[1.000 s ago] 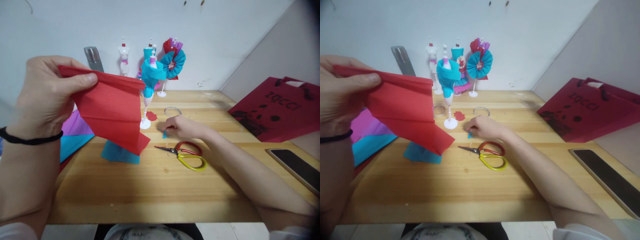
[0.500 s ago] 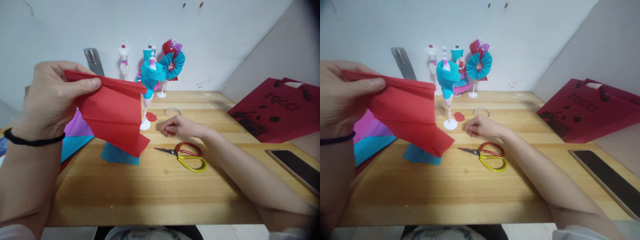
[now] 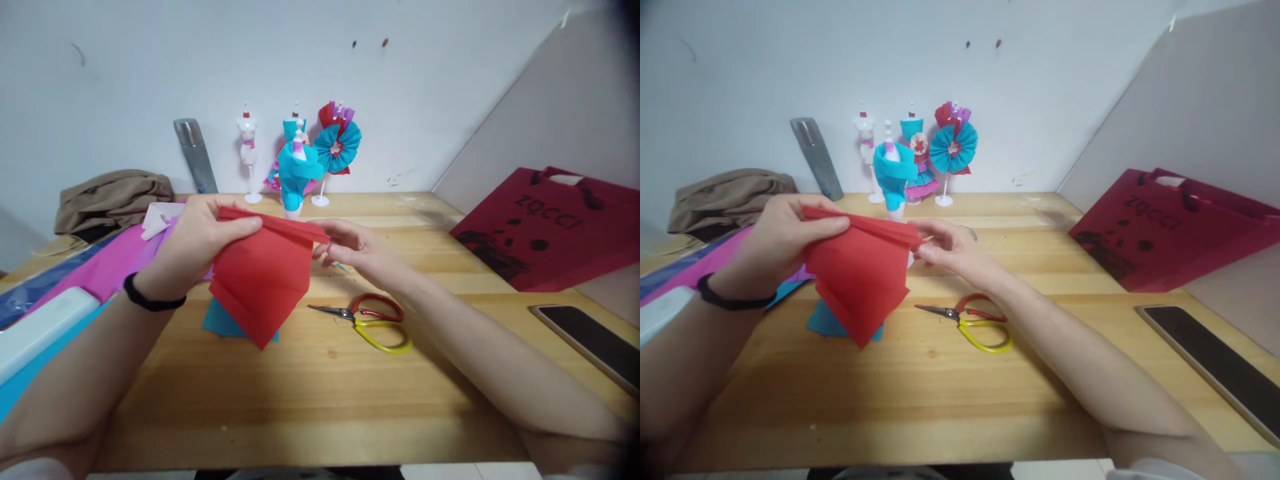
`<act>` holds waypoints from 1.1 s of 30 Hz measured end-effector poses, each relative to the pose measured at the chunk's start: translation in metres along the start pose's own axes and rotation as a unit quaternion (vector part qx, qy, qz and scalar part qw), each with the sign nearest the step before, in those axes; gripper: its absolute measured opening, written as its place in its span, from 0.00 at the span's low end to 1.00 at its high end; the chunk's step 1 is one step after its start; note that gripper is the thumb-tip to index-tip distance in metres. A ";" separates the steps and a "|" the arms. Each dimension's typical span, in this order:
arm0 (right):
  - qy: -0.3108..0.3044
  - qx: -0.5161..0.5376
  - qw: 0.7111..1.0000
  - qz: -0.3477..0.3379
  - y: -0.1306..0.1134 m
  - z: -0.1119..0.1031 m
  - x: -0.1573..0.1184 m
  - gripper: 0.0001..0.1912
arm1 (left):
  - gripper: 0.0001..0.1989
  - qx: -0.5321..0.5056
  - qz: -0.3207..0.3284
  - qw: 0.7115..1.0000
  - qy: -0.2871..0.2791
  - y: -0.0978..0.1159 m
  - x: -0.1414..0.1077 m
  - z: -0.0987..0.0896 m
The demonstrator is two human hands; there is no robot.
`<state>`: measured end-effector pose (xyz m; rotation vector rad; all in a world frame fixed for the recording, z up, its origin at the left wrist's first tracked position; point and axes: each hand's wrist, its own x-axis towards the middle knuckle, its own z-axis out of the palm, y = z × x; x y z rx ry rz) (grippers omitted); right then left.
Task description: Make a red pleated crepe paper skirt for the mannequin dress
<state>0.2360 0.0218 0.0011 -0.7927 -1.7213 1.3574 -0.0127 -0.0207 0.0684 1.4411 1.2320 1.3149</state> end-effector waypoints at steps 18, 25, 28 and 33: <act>0.156 0.181 0.969 0.056 -0.008 0.030 0.001 0.18 | 0.08 -0.067 -0.072 0.994 -0.057 -0.024 -0.006 0.023; 0.138 0.204 0.967 0.069 -0.020 0.027 0.013 0.18 | 0.12 -0.160 -0.073 0.984 -0.001 -0.030 -0.004 0.024; 0.133 0.207 0.967 0.067 -0.021 0.030 0.019 0.17 | 0.12 -0.178 -0.061 0.982 0.011 -0.030 -0.002 0.023; 0.141 0.213 0.965 0.050 -0.025 0.036 0.027 0.15 | 0.12 -0.176 -0.052 0.983 0.017 -0.027 0.000 0.022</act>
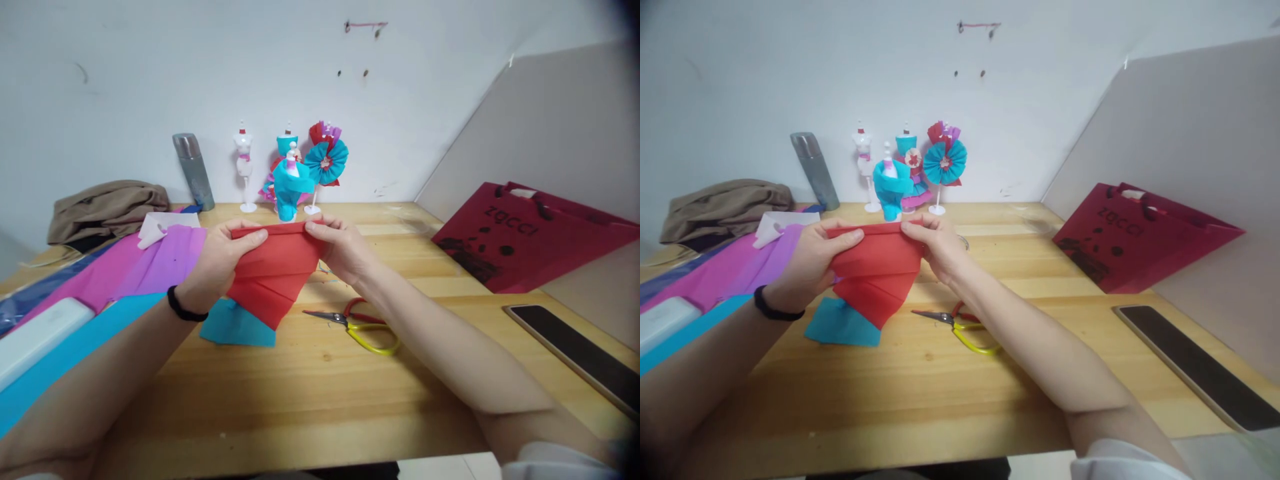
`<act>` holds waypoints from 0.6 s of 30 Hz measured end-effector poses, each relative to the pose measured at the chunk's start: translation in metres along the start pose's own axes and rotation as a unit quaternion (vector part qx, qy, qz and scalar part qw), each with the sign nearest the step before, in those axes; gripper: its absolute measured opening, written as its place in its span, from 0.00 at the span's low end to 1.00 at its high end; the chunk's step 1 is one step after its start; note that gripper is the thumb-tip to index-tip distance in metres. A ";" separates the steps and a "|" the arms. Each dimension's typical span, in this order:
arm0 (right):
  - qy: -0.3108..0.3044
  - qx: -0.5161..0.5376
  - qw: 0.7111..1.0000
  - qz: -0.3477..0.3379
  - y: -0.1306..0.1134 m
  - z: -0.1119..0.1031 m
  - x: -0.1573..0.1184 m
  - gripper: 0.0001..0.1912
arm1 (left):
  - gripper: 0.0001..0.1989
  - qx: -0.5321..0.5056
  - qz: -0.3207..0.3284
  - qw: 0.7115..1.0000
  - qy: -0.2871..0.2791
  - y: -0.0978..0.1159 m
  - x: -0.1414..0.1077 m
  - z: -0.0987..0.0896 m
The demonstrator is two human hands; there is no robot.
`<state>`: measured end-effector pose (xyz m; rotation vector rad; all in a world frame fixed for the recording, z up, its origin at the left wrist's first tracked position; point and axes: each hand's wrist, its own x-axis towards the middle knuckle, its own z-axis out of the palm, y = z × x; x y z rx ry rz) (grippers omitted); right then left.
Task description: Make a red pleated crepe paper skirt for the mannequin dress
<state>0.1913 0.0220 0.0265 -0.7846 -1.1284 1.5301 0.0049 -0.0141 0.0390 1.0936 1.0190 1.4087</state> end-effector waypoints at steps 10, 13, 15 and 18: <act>0.022 -0.044 0.998 -0.041 0.006 -0.004 0.000 0.15 | 0.10 -0.003 -0.003 1.000 -0.028 -0.002 -0.001 -0.001; 0.017 -0.040 0.998 -0.041 0.006 -0.008 0.000 0.15 | 0.10 -0.011 -0.007 0.999 -0.041 -0.002 0.002 -0.004; 0.021 -0.042 0.998 -0.042 0.006 -0.011 0.001 0.15 | 0.10 -0.010 -0.004 0.999 -0.041 -0.002 0.005 -0.006; 0.033 -0.059 0.996 -0.058 0.005 -0.014 0.002 0.14 | 0.08 0.021 -0.006 0.999 -0.045 0.000 0.009 -0.009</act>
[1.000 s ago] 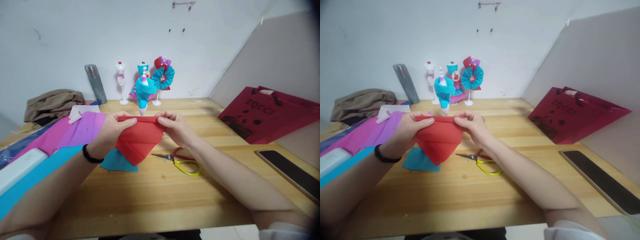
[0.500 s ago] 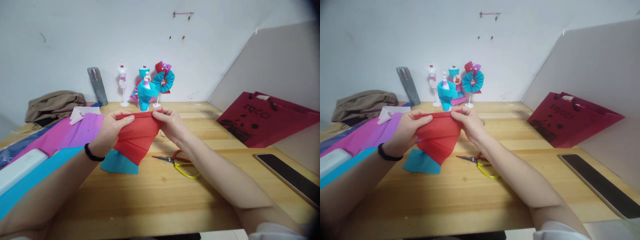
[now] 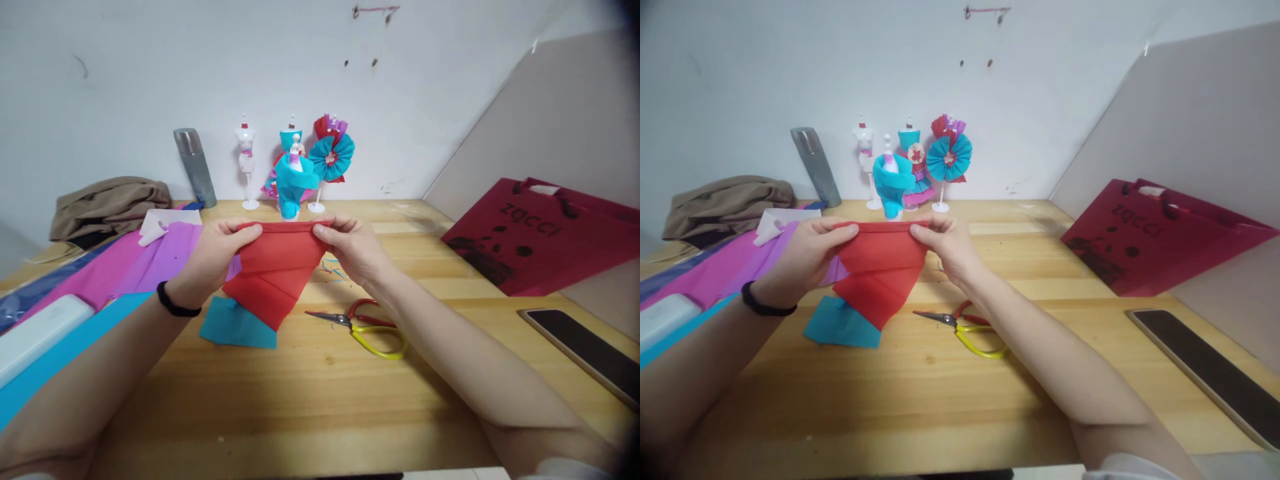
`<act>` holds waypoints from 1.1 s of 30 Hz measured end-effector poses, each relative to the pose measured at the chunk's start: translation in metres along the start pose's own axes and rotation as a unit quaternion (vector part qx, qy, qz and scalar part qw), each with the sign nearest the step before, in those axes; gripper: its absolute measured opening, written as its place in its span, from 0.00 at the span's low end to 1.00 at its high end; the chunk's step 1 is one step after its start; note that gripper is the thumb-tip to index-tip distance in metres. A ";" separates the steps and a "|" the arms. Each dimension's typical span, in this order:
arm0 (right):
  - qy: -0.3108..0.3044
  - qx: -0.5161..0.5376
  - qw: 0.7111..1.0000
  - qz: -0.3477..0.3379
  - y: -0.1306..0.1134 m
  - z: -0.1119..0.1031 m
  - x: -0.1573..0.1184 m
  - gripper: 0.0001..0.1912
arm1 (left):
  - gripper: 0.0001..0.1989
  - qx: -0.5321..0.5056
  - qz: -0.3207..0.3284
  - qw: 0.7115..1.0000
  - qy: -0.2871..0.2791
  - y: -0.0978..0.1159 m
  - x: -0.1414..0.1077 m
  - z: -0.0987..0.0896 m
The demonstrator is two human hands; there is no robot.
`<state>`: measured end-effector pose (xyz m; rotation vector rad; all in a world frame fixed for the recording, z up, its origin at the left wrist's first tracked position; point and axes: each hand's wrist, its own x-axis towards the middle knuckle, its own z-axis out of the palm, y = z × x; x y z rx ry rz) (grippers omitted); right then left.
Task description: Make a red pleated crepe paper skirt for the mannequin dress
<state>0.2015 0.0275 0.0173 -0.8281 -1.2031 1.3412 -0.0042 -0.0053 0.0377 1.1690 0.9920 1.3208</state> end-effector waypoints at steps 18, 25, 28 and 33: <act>0.061 -0.080 0.995 -0.007 -0.007 0.001 -0.003 0.08 | 0.08 0.150 0.042 0.980 0.120 0.015 -0.007 0.012; 0.030 -0.044 0.999 0.009 -0.024 0.005 -0.019 0.12 | 0.05 0.083 0.074 0.985 0.129 0.018 -0.022 0.016; 0.020 -0.025 0.999 0.013 -0.028 0.005 -0.023 0.13 | 0.07 0.055 0.089 0.986 0.129 0.018 -0.025 0.017; 0.022 0.008 1.000 -0.001 -0.027 0.006 -0.024 0.12 | 0.06 0.036 0.103 0.987 0.115 0.016 -0.025 0.017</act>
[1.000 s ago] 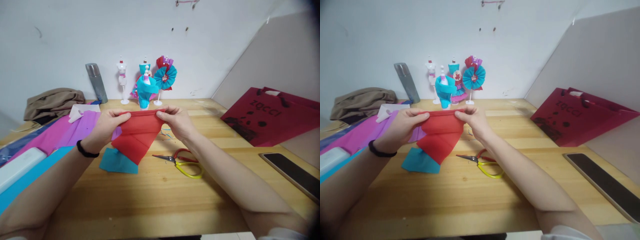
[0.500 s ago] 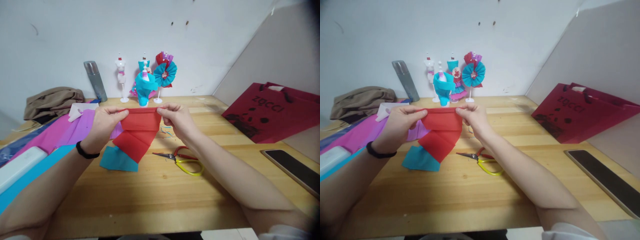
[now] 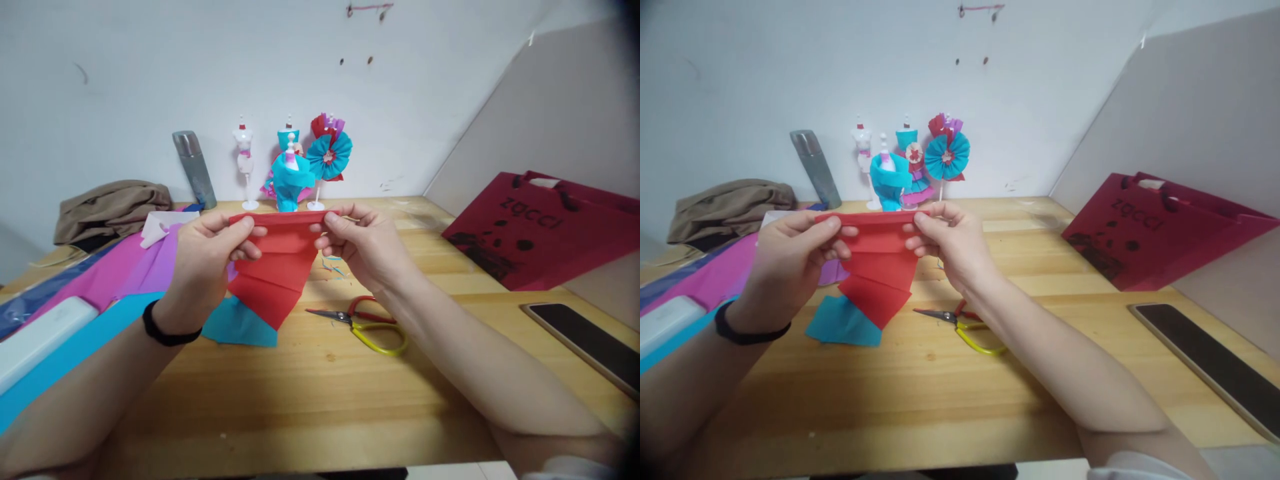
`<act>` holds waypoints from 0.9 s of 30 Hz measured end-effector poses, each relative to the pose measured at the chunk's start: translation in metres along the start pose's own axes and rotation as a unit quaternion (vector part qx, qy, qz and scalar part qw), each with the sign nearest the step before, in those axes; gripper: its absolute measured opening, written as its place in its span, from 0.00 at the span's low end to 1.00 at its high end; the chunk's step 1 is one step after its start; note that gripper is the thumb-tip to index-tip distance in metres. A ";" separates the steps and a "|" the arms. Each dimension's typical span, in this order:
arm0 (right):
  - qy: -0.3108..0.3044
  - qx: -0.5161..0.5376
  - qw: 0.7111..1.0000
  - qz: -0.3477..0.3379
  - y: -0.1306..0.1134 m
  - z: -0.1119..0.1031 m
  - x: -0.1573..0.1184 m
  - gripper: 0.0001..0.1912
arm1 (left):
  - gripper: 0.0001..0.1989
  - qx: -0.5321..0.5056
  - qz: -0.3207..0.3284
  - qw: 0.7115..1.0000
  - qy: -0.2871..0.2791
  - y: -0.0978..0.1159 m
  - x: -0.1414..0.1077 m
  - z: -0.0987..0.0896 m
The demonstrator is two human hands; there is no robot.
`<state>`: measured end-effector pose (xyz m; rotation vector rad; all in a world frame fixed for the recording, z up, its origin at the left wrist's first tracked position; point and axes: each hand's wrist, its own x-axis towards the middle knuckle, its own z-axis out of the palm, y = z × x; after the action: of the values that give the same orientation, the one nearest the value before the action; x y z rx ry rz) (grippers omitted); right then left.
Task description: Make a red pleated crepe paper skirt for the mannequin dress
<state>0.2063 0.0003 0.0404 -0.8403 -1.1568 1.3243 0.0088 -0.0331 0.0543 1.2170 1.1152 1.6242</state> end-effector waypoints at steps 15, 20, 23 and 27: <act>0.040 0.042 0.998 0.013 0.020 0.001 0.010 0.11 | 0.07 -0.023 -0.064 0.997 0.024 -0.014 0.010 0.001; 0.055 0.058 0.995 0.054 0.026 0.000 0.016 0.09 | 0.05 -0.031 -0.095 0.995 0.008 -0.022 0.015 -0.001; 0.063 0.062 0.994 0.068 0.030 0.000 0.017 0.08 | 0.05 -0.026 -0.112 0.993 0.016 -0.023 0.016 0.000; 0.071 0.062 0.993 0.069 0.033 0.000 0.018 0.07 | 0.05 -0.018 -0.114 0.993 0.023 -0.024 0.016 0.001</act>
<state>0.1945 0.0219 0.0116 -0.9209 -0.9079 1.4102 0.0085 -0.0112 0.0360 0.9946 1.2012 1.4984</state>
